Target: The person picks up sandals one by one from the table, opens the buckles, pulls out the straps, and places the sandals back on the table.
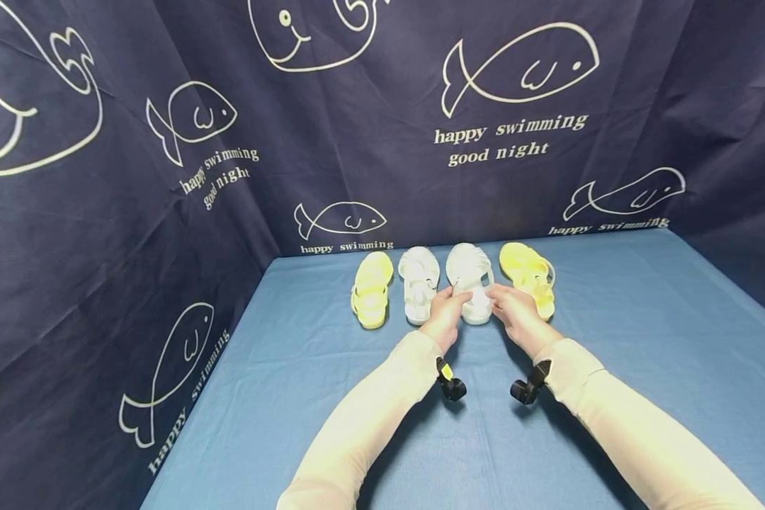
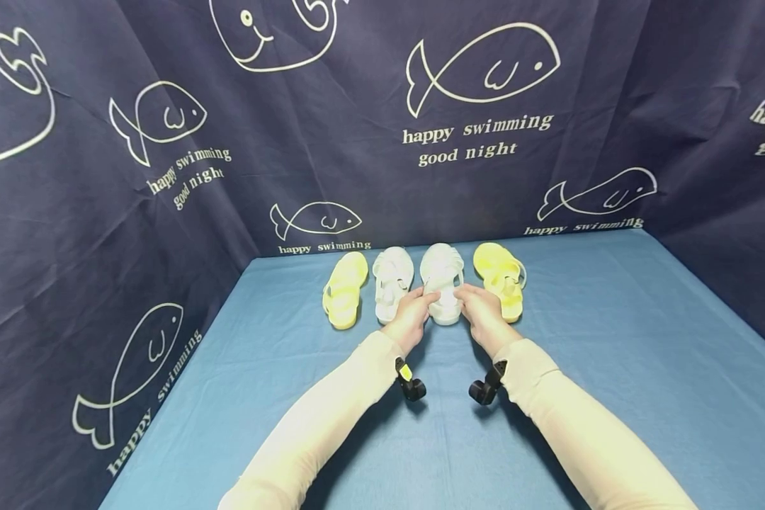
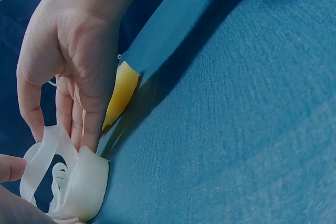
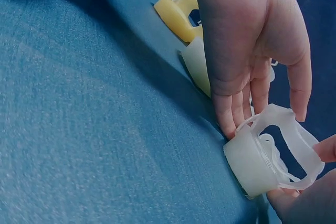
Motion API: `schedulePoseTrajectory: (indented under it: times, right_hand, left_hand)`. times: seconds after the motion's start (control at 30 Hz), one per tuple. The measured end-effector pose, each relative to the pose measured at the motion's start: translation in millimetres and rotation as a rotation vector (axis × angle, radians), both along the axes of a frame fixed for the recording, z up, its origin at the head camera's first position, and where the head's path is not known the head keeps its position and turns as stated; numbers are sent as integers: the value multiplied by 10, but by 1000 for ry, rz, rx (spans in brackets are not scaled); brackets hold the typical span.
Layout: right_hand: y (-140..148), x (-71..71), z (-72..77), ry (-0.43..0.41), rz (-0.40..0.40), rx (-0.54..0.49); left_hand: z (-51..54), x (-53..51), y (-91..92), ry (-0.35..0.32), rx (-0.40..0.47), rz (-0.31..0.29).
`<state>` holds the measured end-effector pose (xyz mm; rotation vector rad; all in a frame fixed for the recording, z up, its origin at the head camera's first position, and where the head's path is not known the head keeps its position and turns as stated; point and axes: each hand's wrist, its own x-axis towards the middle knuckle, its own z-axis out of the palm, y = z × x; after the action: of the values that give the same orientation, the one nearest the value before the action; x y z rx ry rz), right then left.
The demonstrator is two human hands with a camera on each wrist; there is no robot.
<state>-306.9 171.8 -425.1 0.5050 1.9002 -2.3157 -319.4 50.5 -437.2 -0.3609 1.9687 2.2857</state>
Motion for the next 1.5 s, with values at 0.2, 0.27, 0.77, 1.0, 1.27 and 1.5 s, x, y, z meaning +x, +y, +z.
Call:
schedulePoseTrajectory:
  times: [0.2,0.27,0.77,1.0,1.27,1.5]
  right_hand:
    - [-10,22,-10,-9,8,-19]
    - [-10,25,-12,-9,10,-13]
    - [84,130,44,-4,61,-32]
    - [121,216,63,6,93,-75]
    - [169,335,47,-10,143,-37]
    - [207,443,32,5,159,-66]
  left_hand:
    - [-36,13,1,-8,10,15]
    - [-45,15,1,-10,13,22]
    - [8,127,-65,11,36,-42]
    - [46,221,-73,-7,-5,-39]
    - [48,329,-75,-10,-29,-61]
    - [50,429,-73,-10,-51,-77]
